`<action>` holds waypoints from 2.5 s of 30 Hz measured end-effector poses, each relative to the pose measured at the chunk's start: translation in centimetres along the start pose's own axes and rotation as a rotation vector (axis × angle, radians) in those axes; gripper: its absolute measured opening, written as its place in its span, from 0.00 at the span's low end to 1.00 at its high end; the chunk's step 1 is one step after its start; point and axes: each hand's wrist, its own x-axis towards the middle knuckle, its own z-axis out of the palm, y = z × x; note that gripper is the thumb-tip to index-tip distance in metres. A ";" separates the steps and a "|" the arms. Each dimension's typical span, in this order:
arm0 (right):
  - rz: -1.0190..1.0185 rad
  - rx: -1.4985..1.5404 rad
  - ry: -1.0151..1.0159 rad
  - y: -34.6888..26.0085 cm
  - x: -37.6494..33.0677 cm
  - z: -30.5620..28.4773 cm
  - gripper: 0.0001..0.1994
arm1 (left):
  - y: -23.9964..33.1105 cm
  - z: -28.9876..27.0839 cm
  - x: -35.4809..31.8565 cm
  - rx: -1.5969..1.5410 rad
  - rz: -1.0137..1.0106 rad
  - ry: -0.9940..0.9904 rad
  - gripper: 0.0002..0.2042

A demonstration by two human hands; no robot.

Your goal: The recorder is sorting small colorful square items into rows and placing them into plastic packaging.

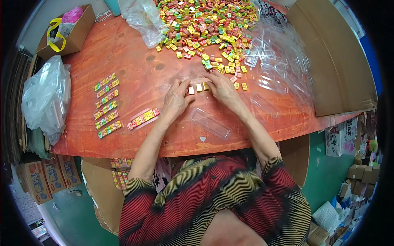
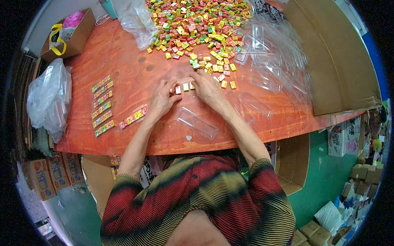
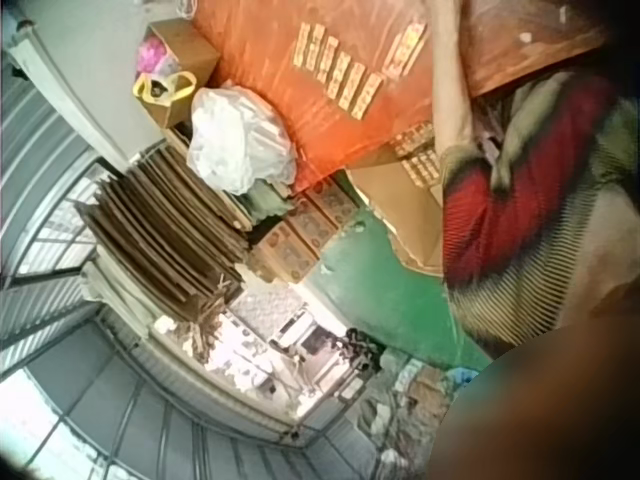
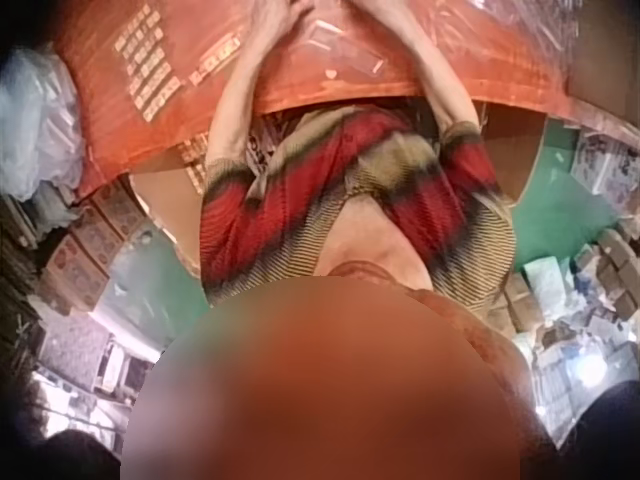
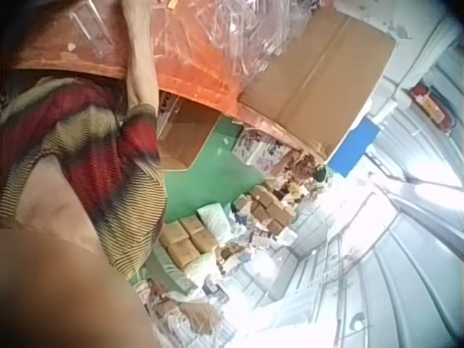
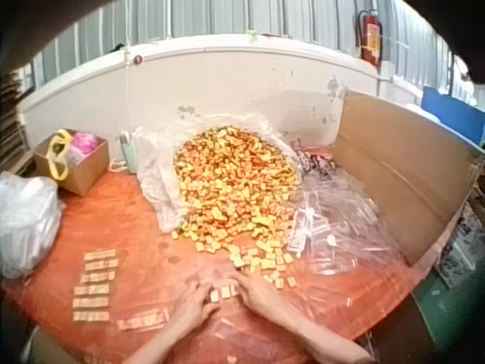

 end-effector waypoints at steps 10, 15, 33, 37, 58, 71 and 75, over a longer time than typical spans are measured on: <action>0.077 -0.207 -0.065 -0.8 -2.0 2.7 0.09 | 1.1 1.3 1.4 0.148 0.032 -0.126 0.21; 0.053 -0.089 0.040 -0.9 -3.4 2.8 0.10 | 1.5 1.0 0.6 0.099 0.098 -0.089 0.22; 0.123 -0.042 -0.017 -1.5 -2.6 0.3 0.17 | 0.2 0.2 0.0 -0.017 0.065 -0.098 0.17; 0.044 -0.065 0.005 -1.1 -2.3 0.5 0.18 | 0.3 -0.1 0.1 -0.018 0.053 -0.104 0.18; -0.023 -0.192 0.149 -1.3 -1.8 2.2 0.08 | -0.3 -0.3 -0.3 -0.027 0.161 -0.004 0.22; 0.050 -0.064 0.127 -3.2 -2.8 1.7 0.12 | -0.1 -2.1 -1.0 -0.035 0.005 -0.160 0.30; 0.207 -0.122 0.085 -0.5 -4.9 -1.3 0.11 | 0.5 -1.8 -0.5 0.054 0.034 -0.186 0.28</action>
